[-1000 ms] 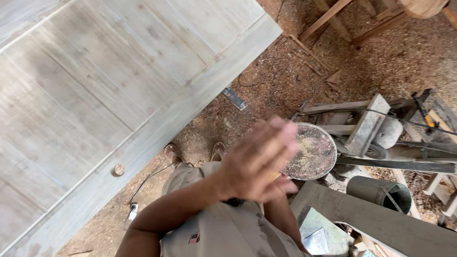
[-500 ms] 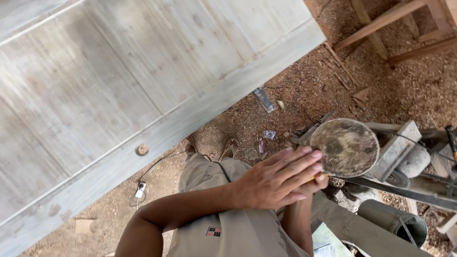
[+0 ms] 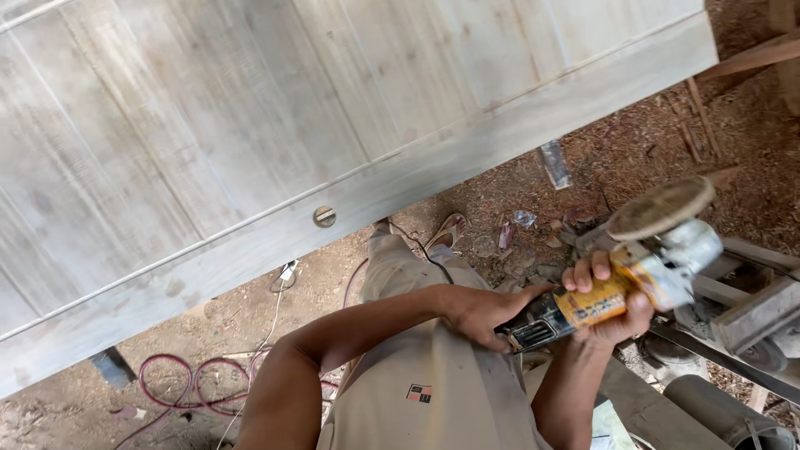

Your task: The person uses an angle grinder with a sanding disc to smooth the surface of a large wooden panel. They move the tool across the panel in steady passes, occasionally touching the surface with their hand to check the finish.

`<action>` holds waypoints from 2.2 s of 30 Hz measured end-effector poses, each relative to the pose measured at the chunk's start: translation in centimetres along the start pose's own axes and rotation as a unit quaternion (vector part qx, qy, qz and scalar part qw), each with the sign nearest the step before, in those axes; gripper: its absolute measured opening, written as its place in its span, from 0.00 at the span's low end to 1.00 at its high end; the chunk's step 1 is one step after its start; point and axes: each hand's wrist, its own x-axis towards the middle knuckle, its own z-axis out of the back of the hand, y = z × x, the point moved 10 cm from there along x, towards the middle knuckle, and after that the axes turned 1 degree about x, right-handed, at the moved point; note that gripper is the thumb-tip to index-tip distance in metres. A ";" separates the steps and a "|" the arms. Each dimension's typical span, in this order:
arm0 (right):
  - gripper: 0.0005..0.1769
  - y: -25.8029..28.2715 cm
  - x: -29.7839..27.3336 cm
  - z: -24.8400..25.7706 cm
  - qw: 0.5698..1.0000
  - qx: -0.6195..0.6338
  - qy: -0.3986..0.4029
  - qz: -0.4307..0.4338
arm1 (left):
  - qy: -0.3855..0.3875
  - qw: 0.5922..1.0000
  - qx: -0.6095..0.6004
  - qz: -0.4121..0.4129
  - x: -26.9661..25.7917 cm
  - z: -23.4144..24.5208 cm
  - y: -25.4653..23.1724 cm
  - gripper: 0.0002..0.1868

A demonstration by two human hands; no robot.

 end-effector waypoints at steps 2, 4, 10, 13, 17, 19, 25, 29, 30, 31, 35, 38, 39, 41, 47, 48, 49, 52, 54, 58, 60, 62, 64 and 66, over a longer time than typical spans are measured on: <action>0.28 -2.0 1.6 1.0 0.998 -0.044 -0.035 -0.031 | -0.032 0.997 0.051 0.039 -1.6 1.8 1.2 0.61; 0.27 -3.2 2.6 0.8 0.992 -0.097 -0.058 -0.052 | -0.067 0.996 0.049 0.018 -3.0 2.8 0.9 0.58; 0.29 -7.1 7.0 -3.0 0.974 -0.204 -0.060 -0.080 | -0.157 0.977 -0.086 0.115 -5.5 5.0 4.7 0.50; 0.21 -9.8 9.6 -4.1 0.953 -0.291 -0.039 -0.075 | -0.273 0.959 0.064 0.050 -6.7 6.9 5.5 0.47; 0.22 -13.7 12.1 -0.6 0.912 -0.375 -0.053 -0.159 | -0.329 0.931 0.113 0.107 -7.9 7.8 10.7 0.50; 0.23 -16.5 13.6 1.9 0.865 -0.452 -0.060 -0.209 | -0.381 0.920 0.060 0.077 -9.6 10.7 12.4 0.49; 0.27 -26.4 14.7 6.7 0.808 -0.492 0.011 -0.325 | -0.623 0.701 -0.331 0.106 -13.7 16.4 20.8 0.38; 0.45 -31.2 17.2 3.5 0.670 -0.667 0.223 -0.238 | -0.641 0.645 -0.381 0.167 -14.9 18.7 23.4 0.42; 0.44 -31.3 16.3 4.8 0.649 -0.672 0.197 -0.297 | -0.656 0.631 -0.377 0.170 -14.9 18.1 23.7 0.42; 0.44 -31.4 15.5 6.4 0.621 -0.678 0.166 -0.358 | -0.667 0.618 -0.378 0.174 -14.4 16.7 23.9 0.43; 0.47 -30.6 18.1 6.5 0.622 -0.685 0.214 -0.313 | -0.718 0.583 -0.287 0.252 -13.2 18.5 25.0 0.47; 0.42 -29.2 20.0 10.0 0.641 -0.646 0.159 -0.383 | -0.710 0.595 -0.236 0.294 -10.2 20.6 25.2 0.48; 0.42 -27.9 20.3 11.0 0.637 -0.644 0.156 -0.393 | -0.688 0.600 -0.279 0.297 -8.1 20.2 25.4 0.47; 0.43 -26.3 21.7 13.3 0.634 -0.639 0.152 -0.409 | -0.693 0.625 -0.225 0.279 -5.2 21.7 24.1 0.49; 0.27 -22.8 26.1 16.3 0.722 -0.607 0.136 -0.304 | -0.668 0.651 -0.224 0.282 -1.7 26.2 22.4 0.52; 0.28 -22.7 25.9 16.4 0.729 -0.596 0.119 -0.315 | -0.666 0.655 -0.213 0.285 -2.1 26.3 21.7 0.52; 0.29 -23.3 25.6 16.1 0.740 -0.582 0.102 -0.322 | -0.666 0.660 -0.197 0.289 -3.1 26.6 21.1 0.53; 0.35 -25.7 24.1 12.9 0.711 -0.605 0.150 -0.327 | -0.674 0.653 -0.200 0.281 -6.4 25.7 19.8 0.52; 0.37 -27.6 23.1 10.9 0.682 -0.635 0.160 -0.326 | -0.685 0.643 -0.208 0.273 -8.7 24.9 19.6 0.51; 0.42 -31.0 19.7 8.0 0.637 -0.658 0.157 -0.370 | -0.700 0.618 -0.255 0.249 -13.0 21.5 20.1 0.48; 0.45 -32.9 18.1 7.1 0.622 -0.649 0.155 -0.410 | -0.710 0.596 -0.291 0.236 -14.7 20.1 20.0 0.47; 0.47 -33.3 17.1 5.9 0.610 -0.653 0.188 -0.407 | -0.729 0.559 -0.315 0.236 -16.0 18.7 19.7 0.44; 0.49 -33.9 17.5 4.0 0.601 -0.664 0.267 -0.356 | -0.745 0.541 -0.311 0.237 -16.1 18.7 19.3 0.43; 0.48 -32.6 17.9 5.5 0.594 -0.666 0.221 -0.393 | -0.741 0.549 -0.283 0.263 -15.1 18.6 19.0 0.42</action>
